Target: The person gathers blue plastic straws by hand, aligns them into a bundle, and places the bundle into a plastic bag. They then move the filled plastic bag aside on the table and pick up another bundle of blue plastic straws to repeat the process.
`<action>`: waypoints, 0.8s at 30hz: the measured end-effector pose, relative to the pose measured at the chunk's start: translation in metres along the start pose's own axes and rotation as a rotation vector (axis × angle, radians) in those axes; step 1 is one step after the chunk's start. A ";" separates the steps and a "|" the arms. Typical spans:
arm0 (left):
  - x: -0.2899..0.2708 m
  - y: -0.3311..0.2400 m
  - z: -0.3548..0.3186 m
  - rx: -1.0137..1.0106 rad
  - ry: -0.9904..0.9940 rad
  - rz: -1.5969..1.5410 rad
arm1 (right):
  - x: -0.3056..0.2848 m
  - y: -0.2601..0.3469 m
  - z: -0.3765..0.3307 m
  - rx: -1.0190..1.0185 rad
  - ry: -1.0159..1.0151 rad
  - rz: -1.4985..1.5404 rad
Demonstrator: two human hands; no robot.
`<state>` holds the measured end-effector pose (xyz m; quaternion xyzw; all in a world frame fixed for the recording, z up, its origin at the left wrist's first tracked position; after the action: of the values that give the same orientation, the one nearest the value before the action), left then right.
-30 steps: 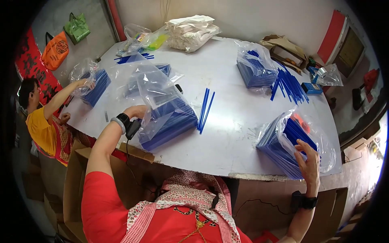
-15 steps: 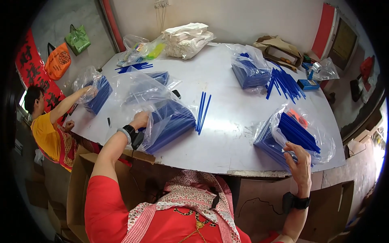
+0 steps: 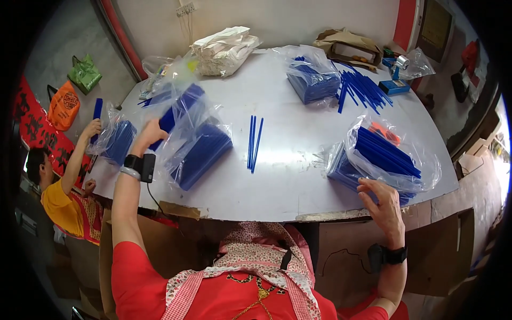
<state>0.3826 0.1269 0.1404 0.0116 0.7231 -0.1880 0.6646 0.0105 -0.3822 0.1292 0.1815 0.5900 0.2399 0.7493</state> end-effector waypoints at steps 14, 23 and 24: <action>0.218 -0.246 -0.220 0.005 0.969 -1.631 | 0.243 0.087 0.040 0.029 0.569 1.997; 0.286 -0.228 -0.259 -0.250 1.070 -1.689 | 0.279 0.059 0.010 0.365 0.452 1.965; 0.284 -0.229 -0.260 -0.257 1.071 -1.686 | 0.276 0.059 0.011 0.366 0.409 1.991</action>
<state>0.0392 -0.0774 -0.0634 -0.4925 0.7137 -0.4877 -0.1016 0.0646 -0.1755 -0.0554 0.6546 0.3161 0.6843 0.0577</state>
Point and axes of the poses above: each hand's wrist, its own z-axis towards the middle knuckle, its own x-axis out of the palm, y = z × x, the point moved 9 cm from there along z, towards the middle knuckle, and after that the axes turned 11 degrees about y, right-handed, at the moved point
